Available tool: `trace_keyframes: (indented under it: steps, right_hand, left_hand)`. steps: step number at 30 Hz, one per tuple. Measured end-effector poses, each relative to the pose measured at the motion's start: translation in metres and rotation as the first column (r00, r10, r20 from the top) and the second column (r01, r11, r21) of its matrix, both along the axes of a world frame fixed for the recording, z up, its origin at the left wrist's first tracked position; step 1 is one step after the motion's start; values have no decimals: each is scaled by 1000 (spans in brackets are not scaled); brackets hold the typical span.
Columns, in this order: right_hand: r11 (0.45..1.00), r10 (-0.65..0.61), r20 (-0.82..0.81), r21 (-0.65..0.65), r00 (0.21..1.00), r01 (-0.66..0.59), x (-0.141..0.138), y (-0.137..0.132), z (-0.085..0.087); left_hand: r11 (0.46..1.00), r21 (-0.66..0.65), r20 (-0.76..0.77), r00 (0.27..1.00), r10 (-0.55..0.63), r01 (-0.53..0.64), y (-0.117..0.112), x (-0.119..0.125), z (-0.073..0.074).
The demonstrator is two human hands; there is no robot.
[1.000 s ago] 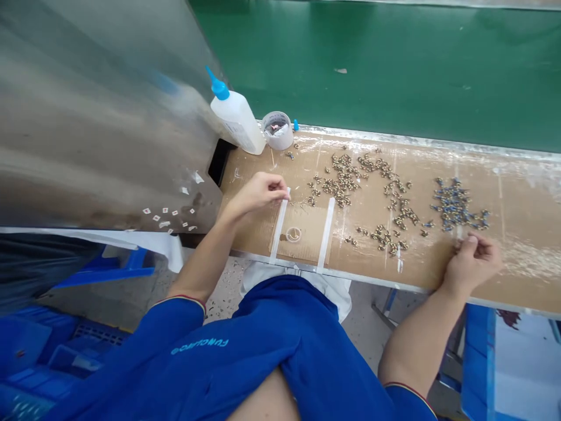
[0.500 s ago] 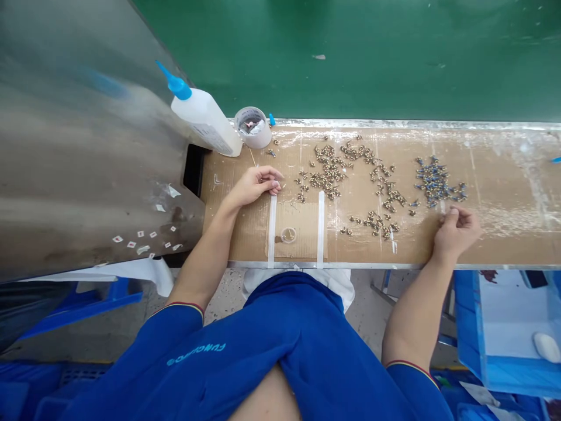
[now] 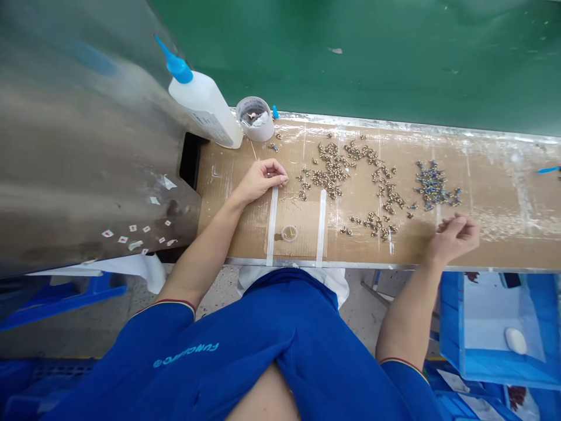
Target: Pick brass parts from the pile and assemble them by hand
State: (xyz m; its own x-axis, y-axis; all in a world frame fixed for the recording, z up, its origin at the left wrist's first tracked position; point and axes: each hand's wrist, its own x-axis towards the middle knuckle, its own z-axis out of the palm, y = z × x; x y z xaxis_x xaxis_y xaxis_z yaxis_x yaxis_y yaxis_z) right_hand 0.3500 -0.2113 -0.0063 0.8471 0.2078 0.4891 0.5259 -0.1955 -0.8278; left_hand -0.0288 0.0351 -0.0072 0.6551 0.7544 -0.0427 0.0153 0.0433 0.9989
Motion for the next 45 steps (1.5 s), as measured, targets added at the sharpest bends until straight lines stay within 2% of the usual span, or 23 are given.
trace_keyframes:
  steps: [1, 2, 4, 5, 6, 7, 8, 9, 11, 13, 19, 24, 28, 29, 33, 38, 42, 45]
  right_hand:
    - [999, 22, 50, 43, 999, -24, -15, 1, 4]
    - [994, 95, 88, 44, 992, -99, -34, 3, 9]
    - [947, 321, 54, -54, 946, -318, -80, 8, 17]
    - [884, 456, 1, -118, 890, -453, -104, 12, 20]
    - [788, 590, -63, -176, 805, -591, -127, 17, 21]
    - [661, 709, -127, -222, 693, -717, -149, 22, 21]
    - [554, 783, -174, -241, 597, -797, -168, 28, 19]
    - [473, 823, -225, -239, 522, -848, -185, 34, 17]
    - [354, 855, -316, -221, 410, -909, -209, 45, 10]
    - [304, 854, -373, -206, 362, -930, -221, 53, 6]
    - [221, 905, -320, -209, 280, -953, -219, 60, 15]
    - [226, 900, -323, -229, 293, -947, -219, 64, 19]
    - [132, 910, -353, -247, 216, -960, -222, 68, 20]
    - [131, 916, -339, -251, 214, -959, -221, 68, 21]
    - [194, 931, -259, -242, 256, -951, -212, 60, 24]
    - [205, 928, -260, -246, 268, -947, -210, 49, 21]
    - [209, 924, -274, -229, 269, -951, -218, 51, 19]
    - [233, 914, -291, -192, 282, -953, -220, 53, 19]
  left_hand:
    - [1000, 27, -11, 1000, -4, 4, -1, 2, -1]
    - [999, 49, -23, 1000, -11, 13, -2, 3, -2]
    - [996, 78, -42, 998, -37, 40, -3, 5, -2]
    - [995, 86, -46, 998, -52, 56, -4, 5, -2]
    - [993, 95, -47, 997, -65, 69, -4, 5, -2]
    - [991, 105, -48, 996, -74, 79, -5, 5, -1]
    - [990, 115, -49, 996, -79, 84, -6, 5, -1]
    - [988, 124, -54, 995, -83, 89, -6, 5, 0]
    - [986, 130, -70, 993, -95, 104, -6, 5, 0]
    - [986, 119, -86, 991, -102, 112, -7, 6, 0]
    - [995, 67, -60, 996, -70, 74, -8, 11, -3]
    - [993, 84, -52, 996, -78, 82, -8, 12, -2]
    - [992, 95, -65, 995, -71, 77, -8, 11, -3]
    - [992, 96, -67, 995, -71, 77, -8, 10, -3]
    - [992, 94, -69, 995, -78, 84, -8, 11, -4]
    - [994, 83, -69, 996, -63, 69, -10, 14, -4]
    - [994, 81, -65, 996, -65, 70, -11, 14, -4]
    - [994, 62, -72, 994, -87, 92, -12, 13, -3]
